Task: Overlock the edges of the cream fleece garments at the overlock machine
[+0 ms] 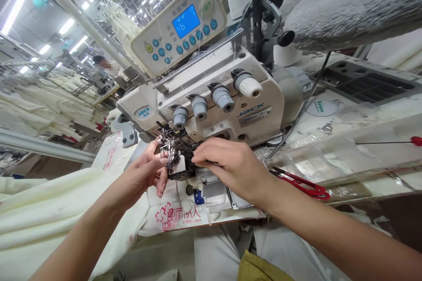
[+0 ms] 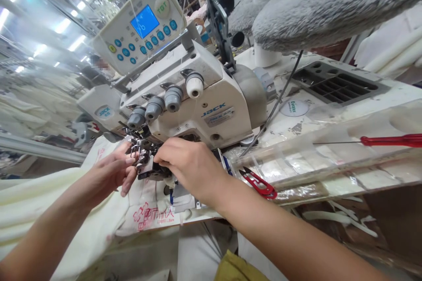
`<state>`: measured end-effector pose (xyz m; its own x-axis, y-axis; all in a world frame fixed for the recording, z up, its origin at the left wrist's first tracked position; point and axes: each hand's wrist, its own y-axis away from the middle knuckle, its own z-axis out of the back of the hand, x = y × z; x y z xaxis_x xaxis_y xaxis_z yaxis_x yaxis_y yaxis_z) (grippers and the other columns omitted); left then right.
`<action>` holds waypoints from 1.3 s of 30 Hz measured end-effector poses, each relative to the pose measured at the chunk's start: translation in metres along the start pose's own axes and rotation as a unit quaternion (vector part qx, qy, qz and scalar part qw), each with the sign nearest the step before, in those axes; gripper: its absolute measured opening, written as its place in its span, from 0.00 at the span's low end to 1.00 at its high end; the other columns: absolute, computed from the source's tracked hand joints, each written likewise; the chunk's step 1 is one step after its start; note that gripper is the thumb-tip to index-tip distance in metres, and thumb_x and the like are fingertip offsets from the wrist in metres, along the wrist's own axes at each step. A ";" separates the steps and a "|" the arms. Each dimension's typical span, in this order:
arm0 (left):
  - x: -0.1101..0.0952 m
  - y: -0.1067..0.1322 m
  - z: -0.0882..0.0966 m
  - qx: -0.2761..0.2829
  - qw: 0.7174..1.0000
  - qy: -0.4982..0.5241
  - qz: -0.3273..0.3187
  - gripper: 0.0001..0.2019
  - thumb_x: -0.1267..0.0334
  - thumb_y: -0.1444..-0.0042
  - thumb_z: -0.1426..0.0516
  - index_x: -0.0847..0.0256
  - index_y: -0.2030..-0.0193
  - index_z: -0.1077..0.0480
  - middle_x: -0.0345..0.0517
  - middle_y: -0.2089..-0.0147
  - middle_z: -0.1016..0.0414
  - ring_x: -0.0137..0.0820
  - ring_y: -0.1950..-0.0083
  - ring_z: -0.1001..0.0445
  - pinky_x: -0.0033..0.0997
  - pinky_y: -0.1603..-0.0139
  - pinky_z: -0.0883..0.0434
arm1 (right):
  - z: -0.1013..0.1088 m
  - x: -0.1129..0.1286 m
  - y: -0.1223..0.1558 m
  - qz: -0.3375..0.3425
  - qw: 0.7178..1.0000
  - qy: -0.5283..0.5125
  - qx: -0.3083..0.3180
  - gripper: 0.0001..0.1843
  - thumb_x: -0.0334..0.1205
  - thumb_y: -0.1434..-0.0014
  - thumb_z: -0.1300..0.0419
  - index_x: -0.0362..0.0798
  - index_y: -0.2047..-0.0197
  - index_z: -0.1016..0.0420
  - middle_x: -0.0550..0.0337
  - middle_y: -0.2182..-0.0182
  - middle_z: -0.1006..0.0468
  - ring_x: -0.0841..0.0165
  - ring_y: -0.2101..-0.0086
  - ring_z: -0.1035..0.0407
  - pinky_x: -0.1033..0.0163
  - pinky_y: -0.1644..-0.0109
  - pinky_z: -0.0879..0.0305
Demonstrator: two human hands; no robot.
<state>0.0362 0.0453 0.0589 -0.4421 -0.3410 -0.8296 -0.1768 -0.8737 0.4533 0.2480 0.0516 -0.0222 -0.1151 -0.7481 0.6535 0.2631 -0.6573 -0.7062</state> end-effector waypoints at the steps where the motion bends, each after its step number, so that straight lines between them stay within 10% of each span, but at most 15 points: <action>1: 0.000 -0.001 0.000 0.000 1.000 -0.005 0.001 0.17 0.58 0.42 0.45 0.65 0.50 0.37 0.37 0.84 0.33 0.24 0.84 0.36 0.20 0.80 0.40 | -0.001 0.000 -0.001 -0.001 1.000 0.009 0.008 0.07 0.26 0.42 0.45 0.44 0.65 0.26 0.57 0.64 0.23 0.72 0.63 0.29 0.69 0.59 0.35; 7: 0.001 -0.004 0.000 0.004 0.999 -0.039 -0.003 0.14 0.56 0.42 0.46 0.67 0.58 0.33 0.37 0.86 0.34 0.24 0.84 0.36 0.21 0.79 0.39 | -0.006 -0.002 -0.006 -0.030 0.994 0.068 0.078 0.10 0.25 0.41 0.47 0.45 0.66 0.26 0.58 0.67 0.25 0.71 0.65 0.30 0.69 0.62 0.37; 12: 0.002 -0.004 0.004 0.007 1.000 -0.016 -0.004 0.15 0.57 0.42 0.45 0.65 0.52 0.35 0.36 0.84 0.35 0.24 0.85 0.37 0.21 0.81 0.39 | -0.003 0.002 0.000 -0.079 0.997 0.007 0.006 0.10 0.22 0.46 0.44 0.45 0.68 0.26 0.62 0.70 0.25 0.74 0.68 0.31 0.71 0.63 0.38; 16: 0.008 0.019 0.003 -0.083 0.995 -0.033 -0.053 0.23 0.58 0.45 0.42 0.52 0.43 0.42 0.42 0.61 0.28 0.25 0.78 0.34 0.26 0.78 0.32 | 0.010 0.018 0.007 -0.130 0.988 -0.039 -0.069 0.11 0.22 0.47 0.42 0.47 0.71 0.25 0.65 0.72 0.24 0.75 0.70 0.30 0.71 0.65 0.37; 20: 0.020 0.044 -0.020 -0.253 0.916 -0.228 -0.213 0.16 0.63 0.45 0.42 0.49 0.49 0.35 0.41 0.57 0.29 0.26 0.73 0.32 0.27 0.71 0.30 | 0.028 0.035 0.021 -0.222 0.961 -0.087 -0.139 0.08 0.26 0.49 0.38 0.49 0.74 0.23 0.64 0.73 0.22 0.72 0.70 0.28 0.72 0.70 0.34; 24: 0.029 0.029 -0.059 -0.167 0.858 -0.337 -0.351 0.16 0.68 0.42 0.45 0.51 0.47 0.33 0.46 0.54 0.25 0.33 0.59 0.26 0.31 0.57 0.29 | 0.042 0.043 0.043 -0.300 0.915 -0.170 -0.209 0.05 0.36 0.54 0.31 0.48 0.75 0.25 0.61 0.72 0.22 0.69 0.71 0.26 0.71 0.72 0.30; 32: 0.034 0.017 -0.103 -0.211 0.750 -0.201 -0.594 0.08 0.74 0.42 0.47 0.65 0.58 0.29 0.45 0.72 0.28 0.28 0.70 0.32 0.25 0.70 0.34 | 0.078 0.062 0.068 -0.402 0.815 -0.297 -0.292 0.19 0.44 0.58 0.30 0.54 0.63 0.31 0.64 0.74 0.25 0.66 0.68 0.26 0.66 0.64 0.28; 39: 0.041 0.036 -0.142 -0.133 0.616 -0.270 -0.728 0.09 0.74 0.42 0.49 0.75 0.59 0.29 0.49 0.75 0.26 0.30 0.73 0.30 0.29 0.73 0.32 | 0.036 0.072 0.043 -0.503 0.825 -0.260 -0.004 0.13 0.47 0.50 0.37 0.45 0.69 0.26 0.70 0.85 0.42 0.79 0.83 0.48 0.73 0.81 0.51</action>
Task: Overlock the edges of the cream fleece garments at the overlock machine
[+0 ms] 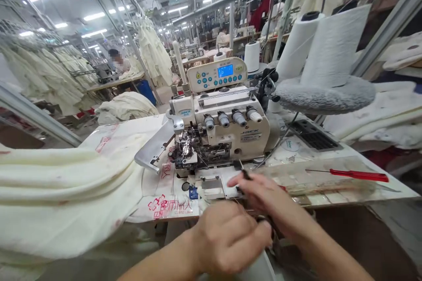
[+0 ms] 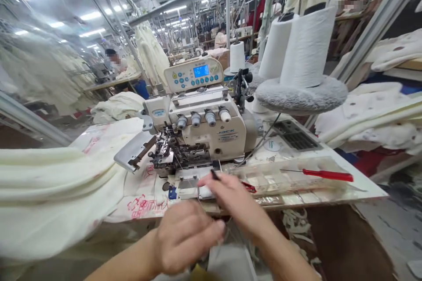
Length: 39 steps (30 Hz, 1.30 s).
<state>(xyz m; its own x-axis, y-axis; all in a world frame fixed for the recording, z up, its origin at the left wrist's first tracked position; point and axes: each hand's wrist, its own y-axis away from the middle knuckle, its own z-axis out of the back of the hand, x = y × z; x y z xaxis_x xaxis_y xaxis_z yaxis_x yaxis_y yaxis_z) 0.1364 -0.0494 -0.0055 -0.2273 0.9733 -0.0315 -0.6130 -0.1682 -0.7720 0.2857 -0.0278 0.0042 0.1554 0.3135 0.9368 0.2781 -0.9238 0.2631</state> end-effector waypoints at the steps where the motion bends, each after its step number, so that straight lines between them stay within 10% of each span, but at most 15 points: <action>1: -0.007 0.005 -0.002 0.014 1.000 0.008 -0.017 0.08 0.73 0.42 0.49 0.73 0.60 0.29 0.47 0.77 0.27 0.29 0.76 0.31 0.28 0.75 0.33 | -0.008 -0.001 -0.001 -0.019 0.999 0.042 0.030 0.13 0.47 0.51 0.37 0.44 0.72 0.26 0.69 0.84 0.42 0.79 0.83 0.50 0.73 0.81 0.54; 5: -0.024 0.021 0.012 0.052 0.996 0.067 0.007 0.12 0.65 0.37 0.52 0.63 0.62 0.27 0.39 0.81 0.30 0.23 0.83 0.36 0.21 0.82 0.37 | -0.016 -0.002 0.010 0.000 0.994 0.102 0.038 0.14 0.47 0.52 0.35 0.44 0.76 0.28 0.64 0.79 0.34 0.76 0.76 0.43 0.71 0.73 0.48; 10: 0.005 -0.005 0.047 0.045 0.990 0.060 0.120 0.15 0.69 0.37 0.50 0.65 0.45 0.35 0.57 0.51 0.25 0.34 0.54 0.25 0.29 0.58 0.30 | 0.002 -0.008 0.041 0.091 0.991 0.065 -0.068 0.18 0.53 0.51 0.36 0.44 0.74 0.25 0.66 0.82 0.38 0.78 0.80 0.49 0.71 0.77 0.54; 14: 0.023 -0.021 0.036 0.092 0.955 0.151 0.239 0.08 0.65 0.39 0.47 0.63 0.63 0.27 0.47 0.67 0.24 0.30 0.66 0.27 0.26 0.65 0.34 | -0.001 -0.018 0.050 0.082 0.987 -0.041 -0.132 0.21 0.55 0.56 0.33 0.44 0.75 0.27 0.72 0.87 0.50 0.81 0.83 0.60 0.70 0.80 0.65; 19: 0.015 -0.010 0.021 -0.074 0.757 0.403 0.509 0.10 0.58 0.40 0.46 0.62 0.68 0.32 0.42 0.66 0.26 0.21 0.76 0.39 0.21 0.73 0.40 | -0.028 -0.037 0.032 0.042 0.988 -0.103 -0.104 0.21 0.54 0.54 0.33 0.44 0.74 0.31 0.74 0.87 0.52 0.82 0.84 0.63 0.71 0.81 0.67; 22: 0.015 0.000 0.021 -0.148 0.616 0.541 0.553 0.11 0.56 0.40 0.45 0.62 0.67 0.37 0.38 0.70 0.29 0.17 0.80 0.47 0.19 0.74 0.43 | -0.039 -0.040 0.019 0.036 0.997 -0.050 -0.054 0.20 0.54 0.50 0.37 0.44 0.75 0.31 0.72 0.86 0.48 0.80 0.84 0.57 0.71 0.80 0.60; 25: 0.020 0.008 0.024 -0.187 0.537 0.604 0.558 0.12 0.58 0.41 0.44 0.62 0.68 0.40 0.31 0.80 0.38 0.16 0.82 0.50 0.18 0.76 0.46 | -0.037 -0.030 0.011 0.116 0.985 0.085 -0.090 0.15 0.50 0.48 0.38 0.44 0.72 0.25 0.63 0.77 0.33 0.74 0.73 0.39 0.69 0.68 0.43; 31: 0.020 0.014 0.027 -0.250 0.542 0.610 0.522 0.24 0.58 0.44 0.40 0.59 0.43 0.42 0.31 0.80 0.38 0.18 0.80 0.46 0.17 0.77 0.47 | -0.049 -0.007 0.000 0.192 0.966 0.129 -0.113 0.19 0.47 0.49 0.36 0.52 0.53 0.23 0.64 0.72 0.34 0.73 0.71 0.37 0.66 0.62 0.38; 35: 0.019 0.016 0.024 -0.252 0.552 0.596 0.525 0.31 0.55 0.44 0.41 0.59 0.38 0.50 0.31 0.80 0.39 0.18 0.80 0.46 0.17 0.77 0.48 | -0.067 -0.011 -0.007 0.196 0.977 0.053 -0.056 0.10 0.46 0.46 0.38 0.49 0.67 0.21 0.64 0.75 0.33 0.72 0.74 0.35 0.65 0.66 0.37; 39: 0.019 0.022 0.025 -0.191 0.614 0.549 0.534 0.19 0.51 0.38 0.49 0.62 0.48 0.43 0.35 0.75 0.38 0.21 0.75 0.40 0.20 0.71 0.40 | -0.063 -0.017 -0.009 0.248 0.951 0.112 -0.143 0.13 0.43 0.46 0.38 0.48 0.79 0.27 0.63 0.80 0.33 0.71 0.74 0.37 0.65 0.67 0.40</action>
<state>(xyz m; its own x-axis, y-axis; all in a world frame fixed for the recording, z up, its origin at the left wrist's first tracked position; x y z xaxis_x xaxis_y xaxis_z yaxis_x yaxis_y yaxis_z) 0.0999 -0.0384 -0.0076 0.4303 -0.1051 -0.8965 -0.2881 -0.9573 -0.0260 0.2211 -0.0386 0.0005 -0.0142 -0.2021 0.9793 -0.0519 -0.9779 -0.2026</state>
